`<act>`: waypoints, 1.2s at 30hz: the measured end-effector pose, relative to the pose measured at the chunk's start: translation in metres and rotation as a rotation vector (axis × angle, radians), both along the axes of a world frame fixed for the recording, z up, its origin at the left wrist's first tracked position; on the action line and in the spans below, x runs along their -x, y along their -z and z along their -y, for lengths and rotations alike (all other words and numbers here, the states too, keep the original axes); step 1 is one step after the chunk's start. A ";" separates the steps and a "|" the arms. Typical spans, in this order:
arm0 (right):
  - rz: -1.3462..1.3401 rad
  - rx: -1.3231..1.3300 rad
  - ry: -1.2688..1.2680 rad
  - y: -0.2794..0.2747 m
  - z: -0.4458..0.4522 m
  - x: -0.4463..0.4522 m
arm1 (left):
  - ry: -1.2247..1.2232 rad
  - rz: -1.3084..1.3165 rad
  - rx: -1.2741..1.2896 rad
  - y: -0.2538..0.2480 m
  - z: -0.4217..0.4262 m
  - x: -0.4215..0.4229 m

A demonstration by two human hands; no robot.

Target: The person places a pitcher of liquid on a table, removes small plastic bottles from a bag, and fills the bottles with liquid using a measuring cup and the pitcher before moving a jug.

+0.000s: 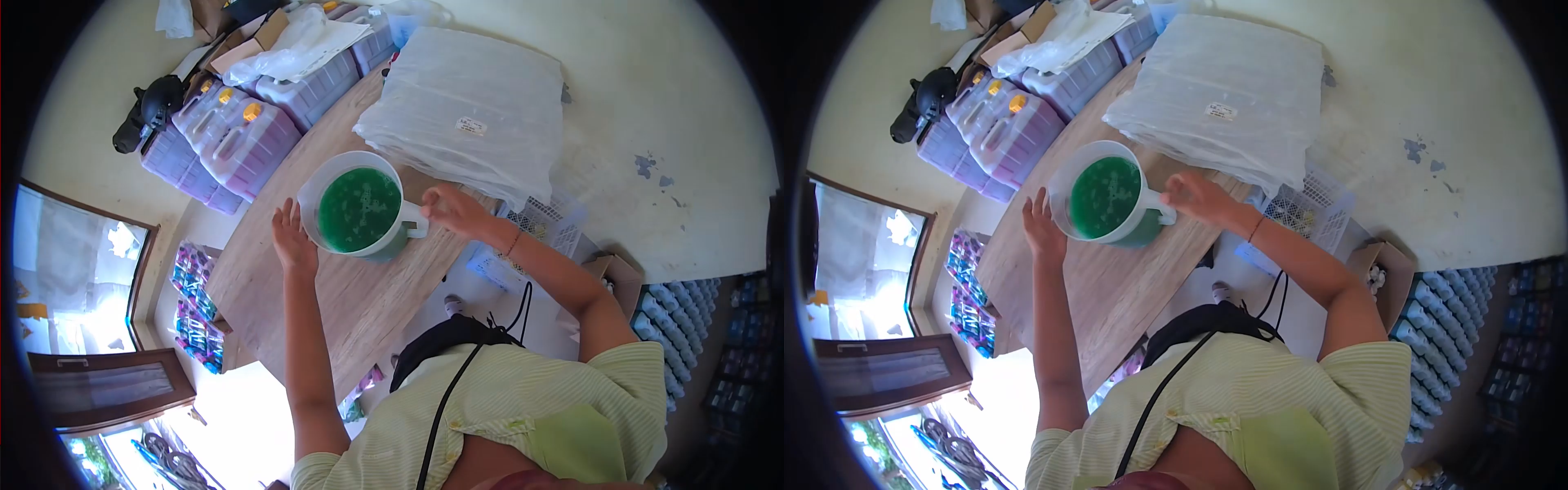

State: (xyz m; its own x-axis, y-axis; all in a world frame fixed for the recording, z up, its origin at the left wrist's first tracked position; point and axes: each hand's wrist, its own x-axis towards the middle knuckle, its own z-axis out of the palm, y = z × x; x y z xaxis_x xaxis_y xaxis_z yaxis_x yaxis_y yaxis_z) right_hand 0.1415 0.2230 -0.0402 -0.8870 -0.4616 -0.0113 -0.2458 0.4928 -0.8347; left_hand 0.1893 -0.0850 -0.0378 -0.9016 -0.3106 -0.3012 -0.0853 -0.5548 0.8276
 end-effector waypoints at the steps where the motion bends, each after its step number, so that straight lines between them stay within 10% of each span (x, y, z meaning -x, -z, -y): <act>1: 0.111 -0.048 0.003 0.005 -0.015 0.012 | -0.090 0.006 -0.024 0.012 -0.003 -0.009; 9: -0.286 -0.291 0.202 -0.034 -0.113 0.161 | -0.234 0.488 -0.187 0.106 -0.098 -0.104; 20: -0.345 -0.246 0.006 -0.046 -0.116 0.131 | -0.355 0.463 -0.019 0.093 -0.079 -0.085; 25: -0.272 -0.100 0.038 -0.067 -0.123 0.081 | -0.662 0.093 1.067 -0.013 -0.037 -0.044; 27: -0.261 -0.066 0.062 -0.079 -0.130 0.070 | -0.442 -0.077 1.564 -0.074 -0.042 -0.012; 31: -0.520 -0.247 0.178 -0.077 -0.144 0.059 | 0.087 -0.265 1.904 -0.103 -0.084 0.084; 36: -0.641 -0.408 0.326 -0.045 -0.171 0.073 | 0.551 0.160 1.959 -0.058 -0.125 0.183</act>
State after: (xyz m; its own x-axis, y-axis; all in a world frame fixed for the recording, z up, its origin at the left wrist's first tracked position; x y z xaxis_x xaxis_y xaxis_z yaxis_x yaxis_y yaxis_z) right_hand 0.0686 0.3944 0.0049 -0.8669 -0.2490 0.4319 -0.4059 0.8555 -0.3214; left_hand 0.0063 0.0404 0.0200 -0.9991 -0.0106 -0.0413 -0.0160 0.9912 0.1318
